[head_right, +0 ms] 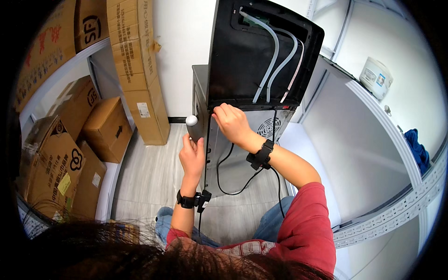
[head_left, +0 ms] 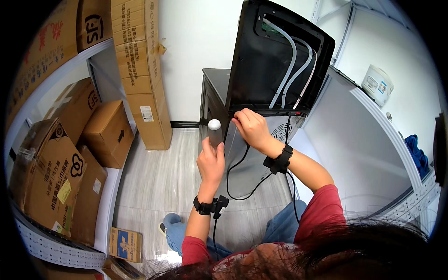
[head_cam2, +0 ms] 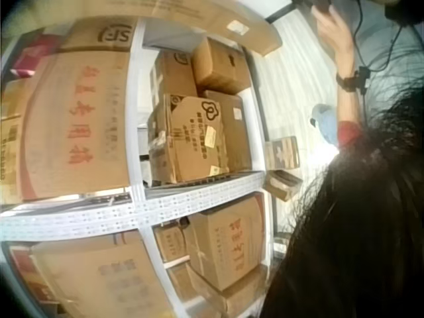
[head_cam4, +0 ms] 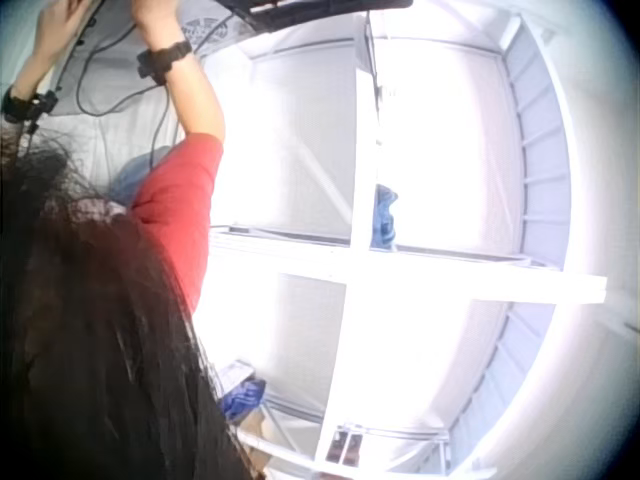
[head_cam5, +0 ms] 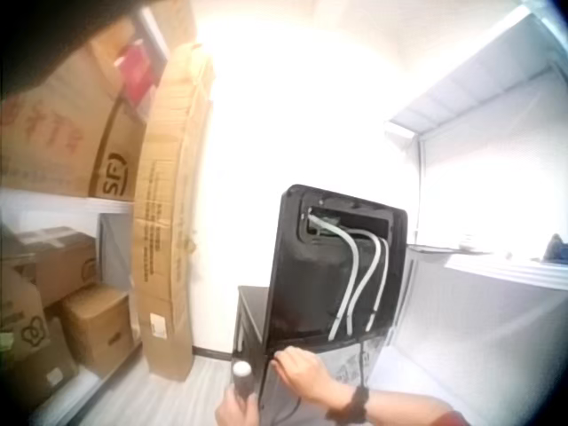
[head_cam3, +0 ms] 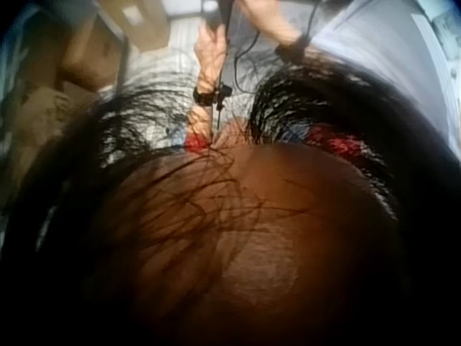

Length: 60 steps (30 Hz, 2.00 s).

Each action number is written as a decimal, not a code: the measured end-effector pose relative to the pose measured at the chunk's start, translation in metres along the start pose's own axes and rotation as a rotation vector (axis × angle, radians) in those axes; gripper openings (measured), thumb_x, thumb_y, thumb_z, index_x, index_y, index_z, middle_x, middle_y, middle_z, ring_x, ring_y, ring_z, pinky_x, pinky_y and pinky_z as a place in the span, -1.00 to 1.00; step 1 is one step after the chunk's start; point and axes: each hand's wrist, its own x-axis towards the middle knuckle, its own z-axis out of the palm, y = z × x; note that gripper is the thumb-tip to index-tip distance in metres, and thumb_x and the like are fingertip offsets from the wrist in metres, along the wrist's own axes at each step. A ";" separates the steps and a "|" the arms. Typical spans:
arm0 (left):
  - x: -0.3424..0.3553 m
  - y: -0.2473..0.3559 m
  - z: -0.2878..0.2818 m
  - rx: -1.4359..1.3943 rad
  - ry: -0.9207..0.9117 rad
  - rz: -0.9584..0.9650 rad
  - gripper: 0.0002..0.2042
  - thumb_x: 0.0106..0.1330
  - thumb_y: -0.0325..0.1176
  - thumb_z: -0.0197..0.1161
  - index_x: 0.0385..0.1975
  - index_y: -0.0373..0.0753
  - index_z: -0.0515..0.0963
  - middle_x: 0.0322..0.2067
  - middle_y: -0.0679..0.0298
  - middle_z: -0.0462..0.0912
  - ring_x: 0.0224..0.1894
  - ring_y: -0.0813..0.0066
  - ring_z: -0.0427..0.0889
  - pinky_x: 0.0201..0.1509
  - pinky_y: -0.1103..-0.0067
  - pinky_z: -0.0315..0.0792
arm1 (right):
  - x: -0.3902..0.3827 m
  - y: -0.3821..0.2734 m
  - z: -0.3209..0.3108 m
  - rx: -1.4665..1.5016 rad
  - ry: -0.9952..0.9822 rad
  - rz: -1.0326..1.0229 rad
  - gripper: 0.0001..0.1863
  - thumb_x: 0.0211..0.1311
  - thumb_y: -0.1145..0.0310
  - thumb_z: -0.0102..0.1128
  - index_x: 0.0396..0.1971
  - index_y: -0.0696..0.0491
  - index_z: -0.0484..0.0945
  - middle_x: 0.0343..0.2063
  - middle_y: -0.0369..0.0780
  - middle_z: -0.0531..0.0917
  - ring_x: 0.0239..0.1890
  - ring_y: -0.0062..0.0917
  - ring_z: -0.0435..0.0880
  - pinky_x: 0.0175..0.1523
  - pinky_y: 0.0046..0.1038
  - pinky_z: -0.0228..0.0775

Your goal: The person uses a screwdriver to remove and reinsert screws on the back panel of a water dispenser. They repeatedly loosen and tighten the same screws while seated on the floor in a storage area.

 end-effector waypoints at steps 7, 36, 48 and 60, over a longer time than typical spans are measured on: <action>-0.001 0.003 0.002 -0.024 -0.027 -0.018 -0.68 0.29 -0.31 0.20 -0.08 -0.38 0.37 -0.64 0.13 0.51 -0.58 0.15 0.54 -0.49 0.35 0.38 | -0.002 0.002 -0.001 0.029 -0.025 -0.005 -0.86 0.05 0.50 0.28 -0.43 0.14 0.47 -0.51 -0.20 0.51 -0.49 -0.33 0.55 -0.38 -0.39 0.42; 0.000 0.001 0.004 -0.007 -0.041 -0.014 -0.66 0.31 -0.27 0.19 -0.08 -0.38 0.37 -0.63 0.10 0.52 -0.55 0.10 0.56 -0.49 0.33 0.39 | 0.052 0.025 -0.025 -0.308 -0.528 -0.811 -0.88 -0.05 0.40 0.14 -0.60 0.04 0.37 -0.60 -0.32 0.40 -0.51 -0.57 0.50 -0.41 -0.56 0.35; -0.001 0.000 0.004 -0.007 -0.027 0.002 -0.66 0.29 -0.30 0.20 -0.06 -0.40 0.37 -0.61 0.07 0.53 -0.54 0.09 0.56 -0.48 0.32 0.39 | 0.073 0.026 -0.022 -0.311 -0.569 -1.129 -0.89 -0.08 0.39 0.17 -0.63 0.07 0.44 -0.63 -0.36 0.36 -0.55 -0.60 0.46 -0.44 -0.58 0.32; -0.004 -0.001 0.002 0.021 -0.037 -0.026 -0.64 0.31 -0.27 0.18 -0.05 -0.40 0.36 -0.62 0.10 0.53 -0.56 0.11 0.56 -0.48 0.34 0.39 | 0.035 0.005 -0.031 -0.053 -0.517 -0.429 -0.89 -0.01 0.43 0.20 -0.54 0.09 0.44 -0.58 -0.23 0.48 -0.51 -0.39 0.58 -0.44 -0.40 0.44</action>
